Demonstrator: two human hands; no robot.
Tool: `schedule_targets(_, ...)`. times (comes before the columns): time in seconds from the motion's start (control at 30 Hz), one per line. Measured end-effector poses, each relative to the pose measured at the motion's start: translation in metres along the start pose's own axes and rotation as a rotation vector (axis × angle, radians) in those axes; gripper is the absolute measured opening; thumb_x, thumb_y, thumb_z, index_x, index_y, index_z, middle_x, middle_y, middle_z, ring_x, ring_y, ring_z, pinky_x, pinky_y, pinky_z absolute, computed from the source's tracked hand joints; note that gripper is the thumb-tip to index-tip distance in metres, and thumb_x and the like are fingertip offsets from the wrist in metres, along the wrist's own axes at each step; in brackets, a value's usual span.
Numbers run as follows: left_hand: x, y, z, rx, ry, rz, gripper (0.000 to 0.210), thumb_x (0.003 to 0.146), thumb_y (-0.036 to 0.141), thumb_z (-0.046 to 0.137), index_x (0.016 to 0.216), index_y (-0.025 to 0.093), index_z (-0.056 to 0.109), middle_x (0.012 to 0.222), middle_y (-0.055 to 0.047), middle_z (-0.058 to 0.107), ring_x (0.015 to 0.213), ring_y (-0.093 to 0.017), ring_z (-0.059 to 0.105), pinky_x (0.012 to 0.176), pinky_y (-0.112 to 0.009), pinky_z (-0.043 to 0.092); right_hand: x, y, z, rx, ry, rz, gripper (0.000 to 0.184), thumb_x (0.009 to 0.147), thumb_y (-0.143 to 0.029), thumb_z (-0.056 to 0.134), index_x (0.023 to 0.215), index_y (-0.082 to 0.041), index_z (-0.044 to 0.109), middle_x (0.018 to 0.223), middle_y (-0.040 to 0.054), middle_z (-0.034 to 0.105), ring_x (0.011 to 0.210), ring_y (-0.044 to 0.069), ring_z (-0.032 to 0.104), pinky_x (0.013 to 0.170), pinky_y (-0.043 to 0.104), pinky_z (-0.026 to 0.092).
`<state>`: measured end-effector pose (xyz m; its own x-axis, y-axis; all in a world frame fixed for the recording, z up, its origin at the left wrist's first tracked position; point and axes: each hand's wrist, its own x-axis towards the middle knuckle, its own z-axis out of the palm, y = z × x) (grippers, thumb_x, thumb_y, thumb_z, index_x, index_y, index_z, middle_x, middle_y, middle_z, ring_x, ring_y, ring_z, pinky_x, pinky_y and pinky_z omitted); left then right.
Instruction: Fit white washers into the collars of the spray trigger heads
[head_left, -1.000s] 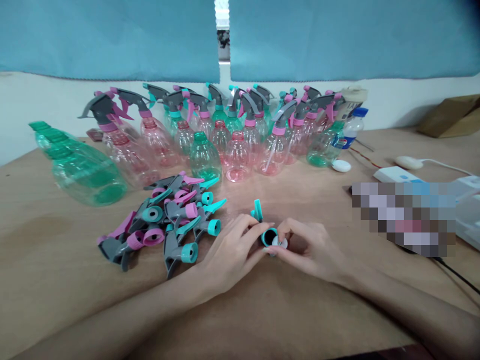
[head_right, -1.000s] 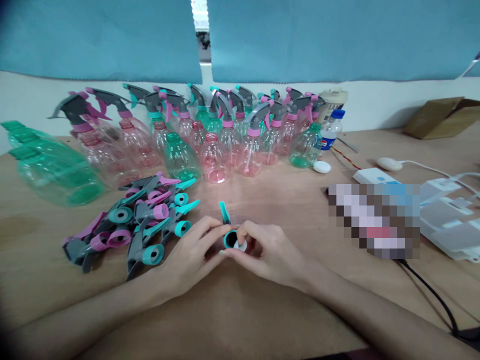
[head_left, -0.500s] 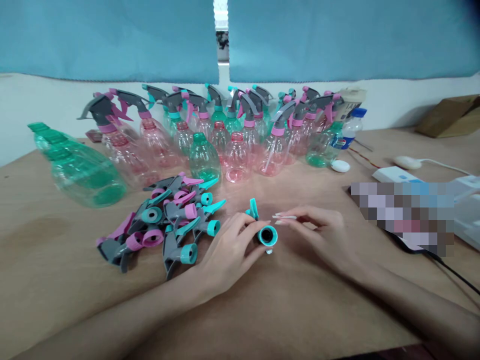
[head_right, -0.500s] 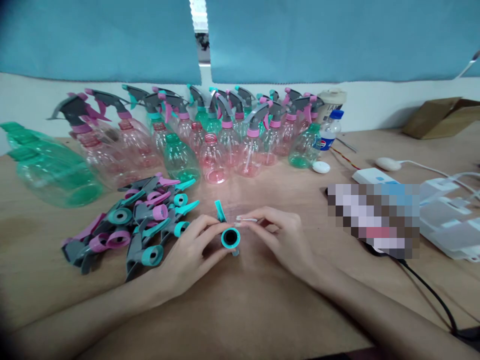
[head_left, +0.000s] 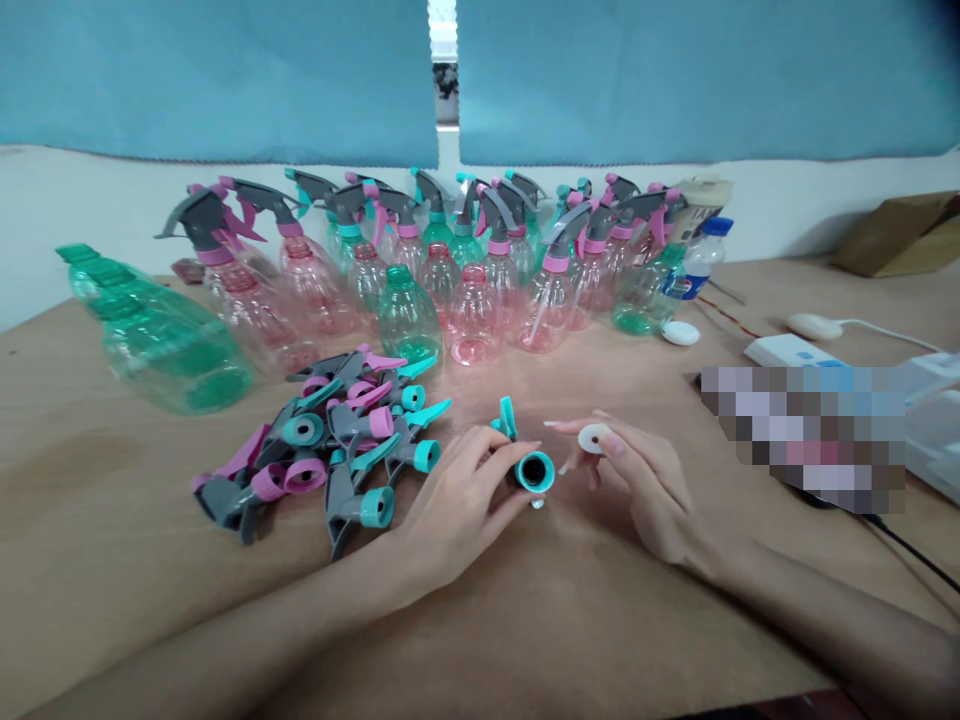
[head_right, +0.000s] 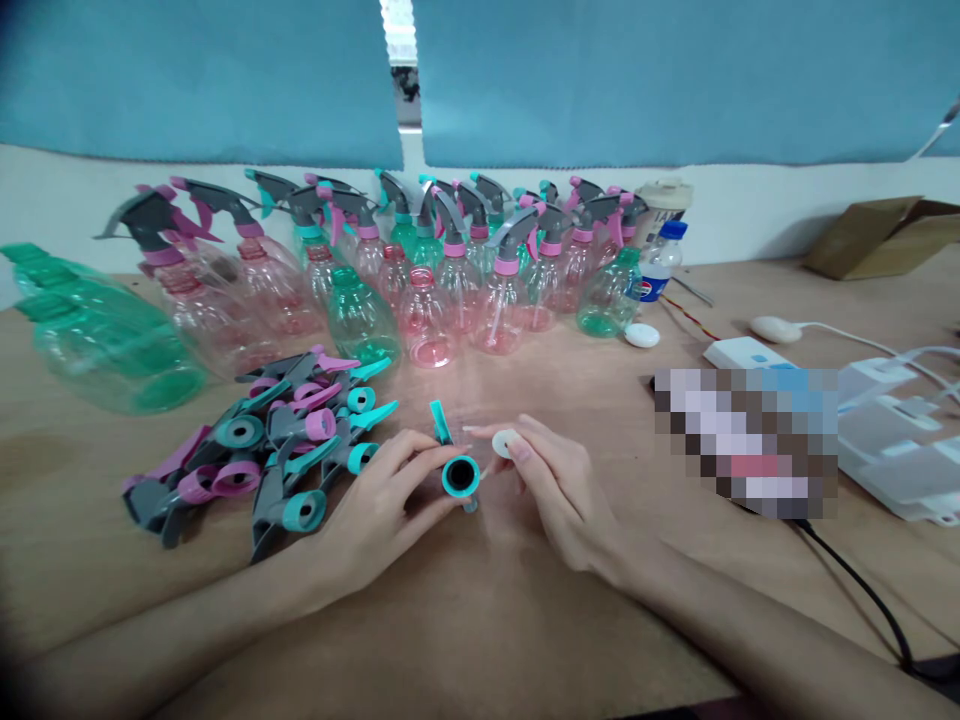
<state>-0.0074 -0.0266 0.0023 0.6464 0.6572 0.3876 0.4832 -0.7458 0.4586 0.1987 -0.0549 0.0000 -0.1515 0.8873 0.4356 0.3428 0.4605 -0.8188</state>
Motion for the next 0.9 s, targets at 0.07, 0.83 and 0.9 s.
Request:
schedule_targets(0.07, 0.000, 0.000, 0.000, 0.002, 0.002, 0.001, 0.024, 0.089, 0.023, 0.057, 0.112, 0.020, 0.054, 0.102, -0.006, 0.055, 0.093, -0.021, 0.054, 0.082, -0.039, 0.049, 0.003, -0.004, -0.001, -0.054, 0.021, -0.019, 0.031, 0.099, -0.028, 0.036, 0.113, -0.026, 0.064, 0.082, 0.0000, 0.057, 0.072, 0.011, 0.054, 0.070, 0.026, 0.045)
schedule_targets(0.83, -0.002, -0.001, 0.003, 0.056, 0.027, 0.059, 0.029, 0.091, 0.025, 0.054, 0.118, 0.017, 0.051, 0.102, -0.007, 0.056, 0.092, -0.021, 0.055, 0.079, -0.038, 0.051, 0.003, -0.001, 0.007, -0.201, -0.031, -0.092, 0.020, 0.091, -0.028, 0.052, 0.092, -0.023, 0.071, 0.086, 0.0033, 0.057, 0.074, 0.013, 0.059, 0.061, 0.025, 0.049)
schedule_targets(0.9, -0.002, -0.001, 0.002, 0.059, 0.017, 0.057, 0.029, 0.091, 0.025, 0.053, 0.120, 0.018, 0.050, 0.102, -0.007, 0.056, 0.091, -0.021, 0.055, 0.078, -0.038, 0.051, 0.004, 0.000, 0.003, -0.207, -0.016, -0.118, 0.022, 0.092, -0.028, 0.049, 0.098, -0.024, 0.070, 0.088, 0.0032, 0.058, 0.078, 0.014, 0.059, 0.065, 0.027, 0.050)
